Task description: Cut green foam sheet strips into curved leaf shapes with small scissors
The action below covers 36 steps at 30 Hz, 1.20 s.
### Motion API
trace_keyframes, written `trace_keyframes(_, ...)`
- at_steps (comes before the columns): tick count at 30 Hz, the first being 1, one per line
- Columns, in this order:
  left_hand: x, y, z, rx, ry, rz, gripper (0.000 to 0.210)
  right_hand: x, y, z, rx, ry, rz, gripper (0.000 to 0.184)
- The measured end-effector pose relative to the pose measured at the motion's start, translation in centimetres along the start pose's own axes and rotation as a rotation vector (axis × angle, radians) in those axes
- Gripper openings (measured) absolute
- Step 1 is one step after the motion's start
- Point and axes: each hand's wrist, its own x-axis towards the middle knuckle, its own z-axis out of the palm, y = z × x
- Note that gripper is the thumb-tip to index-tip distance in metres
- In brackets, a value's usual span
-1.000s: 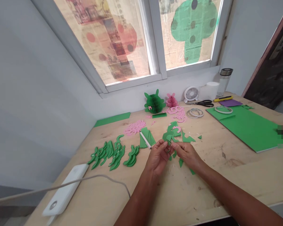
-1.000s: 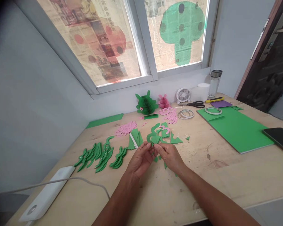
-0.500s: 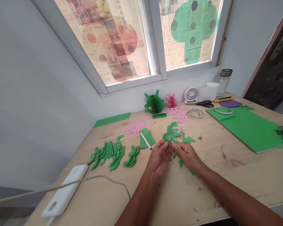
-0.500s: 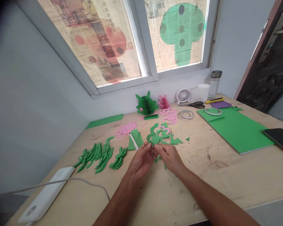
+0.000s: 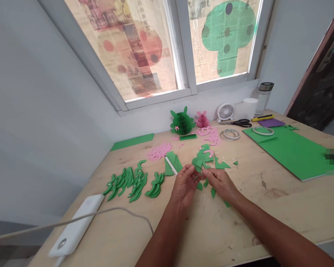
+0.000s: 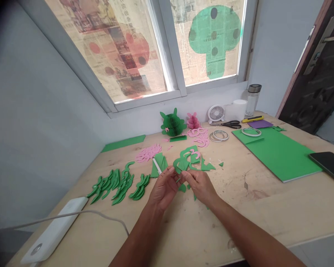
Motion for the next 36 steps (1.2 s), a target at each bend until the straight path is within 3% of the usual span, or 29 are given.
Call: trace_keyframes(36, -0.03, -0.22, -0.12, -0.075, -0.011, -0.012, 0.014, -0.05, 0.04, 0.01, -0.044, 0.013, -0.010, 0.041)
